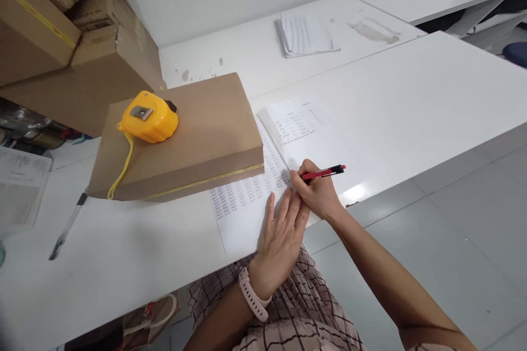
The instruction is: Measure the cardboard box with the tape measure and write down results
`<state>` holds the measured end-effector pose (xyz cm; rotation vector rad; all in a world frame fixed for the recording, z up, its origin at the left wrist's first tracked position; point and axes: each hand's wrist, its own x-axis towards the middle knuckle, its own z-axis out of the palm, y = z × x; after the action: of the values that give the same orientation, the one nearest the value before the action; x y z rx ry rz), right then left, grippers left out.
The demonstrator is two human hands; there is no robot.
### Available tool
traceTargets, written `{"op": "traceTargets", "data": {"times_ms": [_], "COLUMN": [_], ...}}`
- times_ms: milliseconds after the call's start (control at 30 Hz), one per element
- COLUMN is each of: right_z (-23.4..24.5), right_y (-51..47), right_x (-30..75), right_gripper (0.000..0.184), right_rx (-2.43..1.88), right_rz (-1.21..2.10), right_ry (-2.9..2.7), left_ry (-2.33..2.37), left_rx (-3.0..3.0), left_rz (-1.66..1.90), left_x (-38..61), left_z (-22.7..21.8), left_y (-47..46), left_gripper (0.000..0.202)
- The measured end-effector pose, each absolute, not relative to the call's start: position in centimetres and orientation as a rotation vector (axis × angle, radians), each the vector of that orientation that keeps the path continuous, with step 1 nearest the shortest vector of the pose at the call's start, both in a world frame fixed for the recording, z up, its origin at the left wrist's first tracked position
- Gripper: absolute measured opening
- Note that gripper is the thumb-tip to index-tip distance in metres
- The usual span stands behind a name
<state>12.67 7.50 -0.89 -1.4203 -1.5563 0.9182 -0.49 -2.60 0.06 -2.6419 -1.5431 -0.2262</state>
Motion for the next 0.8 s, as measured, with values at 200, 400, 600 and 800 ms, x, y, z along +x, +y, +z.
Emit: {"op": "traceTargets", "data": {"times_ms": [200,400,600,800], "right_z": [-0.88,-0.94,-0.73,-1.01], "right_y": [7.57,7.53,7.5,7.55], "right_x": [12.59,12.69,12.61,12.73], "right_gripper": [0.032,0.032,0.032,0.033], "right_rx": [-1.407,-1.438,-1.437,-1.425], "right_rz": [0.945,0.916,0.908,0.905], "right_ry": [-1.565,-1.549,-1.561,-1.555], "left_ry": [-1.547,-1.544,-1.547,-1.554], "left_rx": [-2.646,-2.65,-2.645,-2.65], "left_rz": [-0.232,-0.249,-0.261,-0.251], "left_x": [-0.43,-0.52,-0.47,-0.4], "left_z": [0.08,0.09,-0.1,-0.07], "left_y": [-2.53,-2.57,-2.58,-2.6], "left_gripper": [0.058,0.057,0.057,0.057]}}
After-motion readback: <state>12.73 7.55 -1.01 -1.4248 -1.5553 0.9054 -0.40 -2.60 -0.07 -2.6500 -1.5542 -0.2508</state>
